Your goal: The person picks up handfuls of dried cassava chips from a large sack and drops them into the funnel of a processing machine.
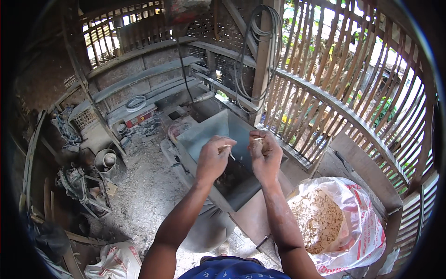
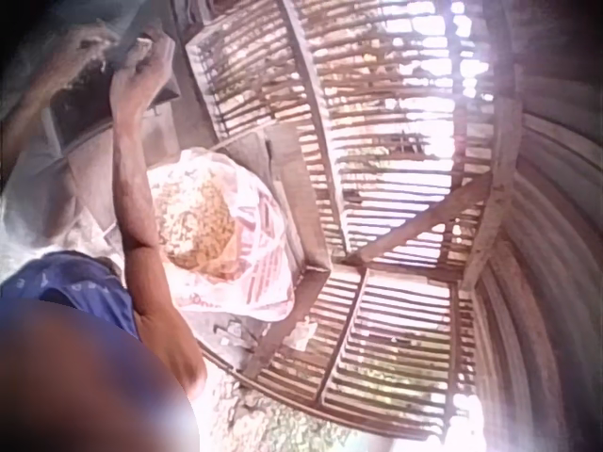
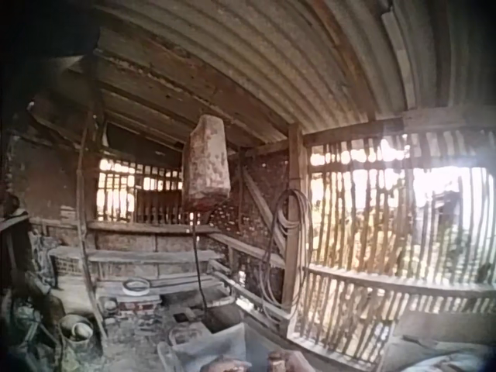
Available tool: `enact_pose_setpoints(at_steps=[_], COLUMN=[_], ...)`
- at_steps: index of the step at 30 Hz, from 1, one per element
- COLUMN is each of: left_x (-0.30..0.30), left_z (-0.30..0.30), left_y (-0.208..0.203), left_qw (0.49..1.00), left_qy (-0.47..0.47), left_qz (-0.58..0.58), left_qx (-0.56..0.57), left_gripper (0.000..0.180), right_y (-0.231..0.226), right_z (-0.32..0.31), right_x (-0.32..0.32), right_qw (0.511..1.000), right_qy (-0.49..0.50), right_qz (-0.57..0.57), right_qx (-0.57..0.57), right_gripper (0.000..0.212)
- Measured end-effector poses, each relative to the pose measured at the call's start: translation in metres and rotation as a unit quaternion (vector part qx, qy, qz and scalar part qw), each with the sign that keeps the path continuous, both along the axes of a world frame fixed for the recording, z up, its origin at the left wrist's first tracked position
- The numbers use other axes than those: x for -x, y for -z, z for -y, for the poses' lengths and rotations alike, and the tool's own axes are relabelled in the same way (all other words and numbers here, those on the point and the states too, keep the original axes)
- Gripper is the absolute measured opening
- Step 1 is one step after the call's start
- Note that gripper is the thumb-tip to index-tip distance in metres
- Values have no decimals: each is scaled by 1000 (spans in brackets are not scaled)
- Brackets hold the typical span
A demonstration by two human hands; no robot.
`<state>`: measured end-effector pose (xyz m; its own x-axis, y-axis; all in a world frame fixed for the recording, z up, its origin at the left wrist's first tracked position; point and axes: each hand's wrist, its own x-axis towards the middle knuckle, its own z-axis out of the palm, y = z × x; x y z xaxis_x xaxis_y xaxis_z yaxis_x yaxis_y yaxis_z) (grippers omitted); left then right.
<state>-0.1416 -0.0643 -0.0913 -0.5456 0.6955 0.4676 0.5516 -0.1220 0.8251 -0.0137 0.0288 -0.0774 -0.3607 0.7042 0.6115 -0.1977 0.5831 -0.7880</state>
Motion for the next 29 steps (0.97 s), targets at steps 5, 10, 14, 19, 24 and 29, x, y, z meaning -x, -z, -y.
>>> enact_pose_setpoints(at_steps=[5, 10, 14, 19, 24, 29], left_x=[-8, -7, -2, -5, -15, -69], left_z=[-3, -3, -7, -6, 40, 124], left_y=[2, 1, 8, -8, -15, 32], left_qw=[998, 989, 971, 958, 969, 972], left_qy=[-7, -38, -69, -97, -102, -170], left_qz=[-55, -111, -148, -178, -168, -50], left_qx=[-8, 88, 175, 202, 151, -152], left_gripper=[23, 24, 23, 20, 20, 25], right_y=[5, -5, -4, -16, -21, 5], right_z=[-9, -7, -5, -5, 19, 58], right_x=[-3, -2, 3, -17, -71, -132], right_qw=[999, 997, 993, 980, 995, 996], right_qy=[3, 1, 1, -18, -29, -41], right_qz=[33, 68, 108, 196, 99, 6], right_qx=[-33, -45, -48, -32, 0, 79], right_gripper=[20, 20, 23, 26, 26, 30])
